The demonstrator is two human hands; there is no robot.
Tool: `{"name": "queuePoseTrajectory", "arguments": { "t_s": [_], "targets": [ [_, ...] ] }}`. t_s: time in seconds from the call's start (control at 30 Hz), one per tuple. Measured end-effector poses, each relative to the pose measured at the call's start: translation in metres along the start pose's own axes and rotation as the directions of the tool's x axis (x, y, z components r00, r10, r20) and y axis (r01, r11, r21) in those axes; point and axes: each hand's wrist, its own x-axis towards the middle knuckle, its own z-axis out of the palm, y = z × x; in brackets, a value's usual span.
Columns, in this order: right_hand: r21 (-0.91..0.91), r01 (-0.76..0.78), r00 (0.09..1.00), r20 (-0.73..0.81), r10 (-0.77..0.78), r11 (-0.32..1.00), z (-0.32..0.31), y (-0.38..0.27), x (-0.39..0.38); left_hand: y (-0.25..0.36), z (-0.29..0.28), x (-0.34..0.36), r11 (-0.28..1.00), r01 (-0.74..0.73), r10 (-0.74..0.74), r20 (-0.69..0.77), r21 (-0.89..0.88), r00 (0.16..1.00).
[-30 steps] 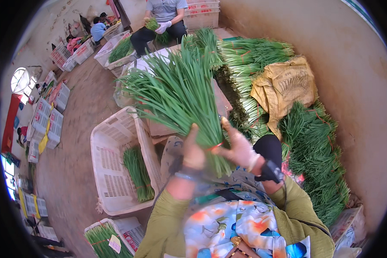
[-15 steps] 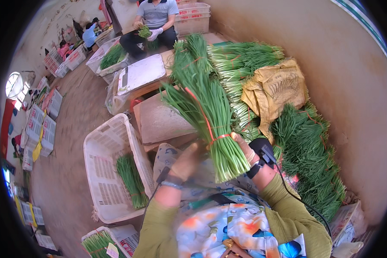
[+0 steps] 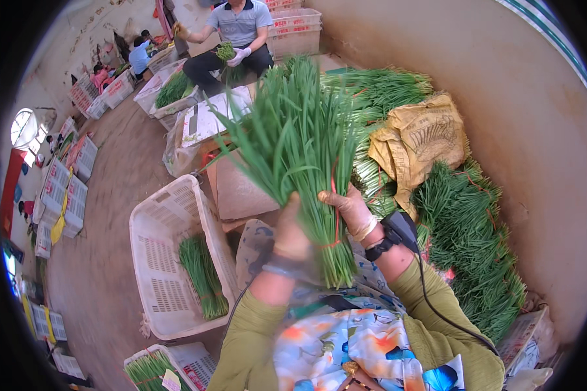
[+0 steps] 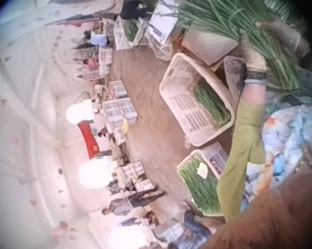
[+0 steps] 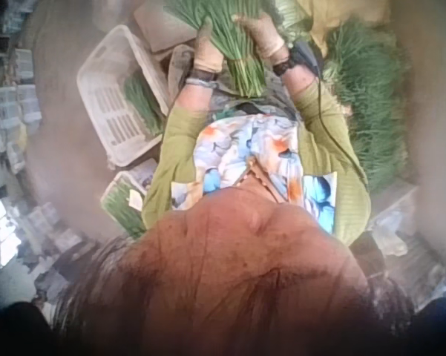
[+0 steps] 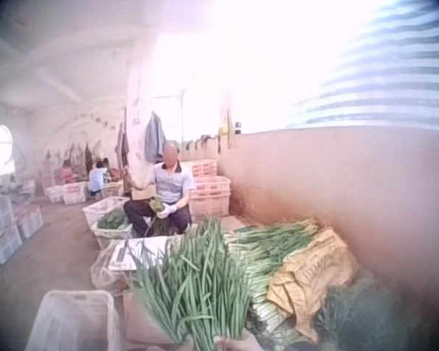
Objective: The person trims the ends of green vegetable bundles using a knife on a cutting board, then places the trimmed bundles into a white plastic basket. The person repeats this process for multiple bundles, occasionally adjusting the pile of vegetables.
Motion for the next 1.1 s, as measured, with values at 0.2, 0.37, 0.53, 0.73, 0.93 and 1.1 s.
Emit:
{"name": "queuePoseTrajectory", "arguments": {
  "t_s": [0.2,0.37,0.53,0.73,0.93,1.1],
  "targets": [
    [0.174,-0.027,0.999,-0.028,0.032,0.984,-0.001,0.004,0.004,0.011,-0.005,-0.008,0.996,-0.054,0.055,0.005,-0.067,0.998],
    [0.021,-0.070,0.996,0.052,0.068,0.997,-0.006,0.006,-0.002,0.011,-0.008,-0.010,0.992,-0.097,0.096,-0.014,-0.078,0.995],
    [-0.217,-0.249,0.873,0.371,0.316,0.944,-0.003,0.015,-0.018,0.022,-0.032,-0.001,0.993,-0.024,0.012,-0.098,-0.117,0.995],
    [0.364,-0.637,0.770,0.263,0.582,0.679,-0.023,0.010,-0.023,0.092,-0.164,-0.070,0.810,-0.157,0.295,-0.161,0.566,0.942],
    [0.403,-0.557,0.828,0.201,0.524,0.726,-0.037,0.008,-0.021,0.074,-0.299,-0.223,0.069,0.773,0.307,-0.751,0.630,0.585],
    [0.274,-0.599,0.800,0.207,0.562,0.752,-0.016,0.003,-0.007,0.051,-0.296,-0.250,-0.180,0.793,0.181,-0.773,0.581,0.608]
  ]
}}
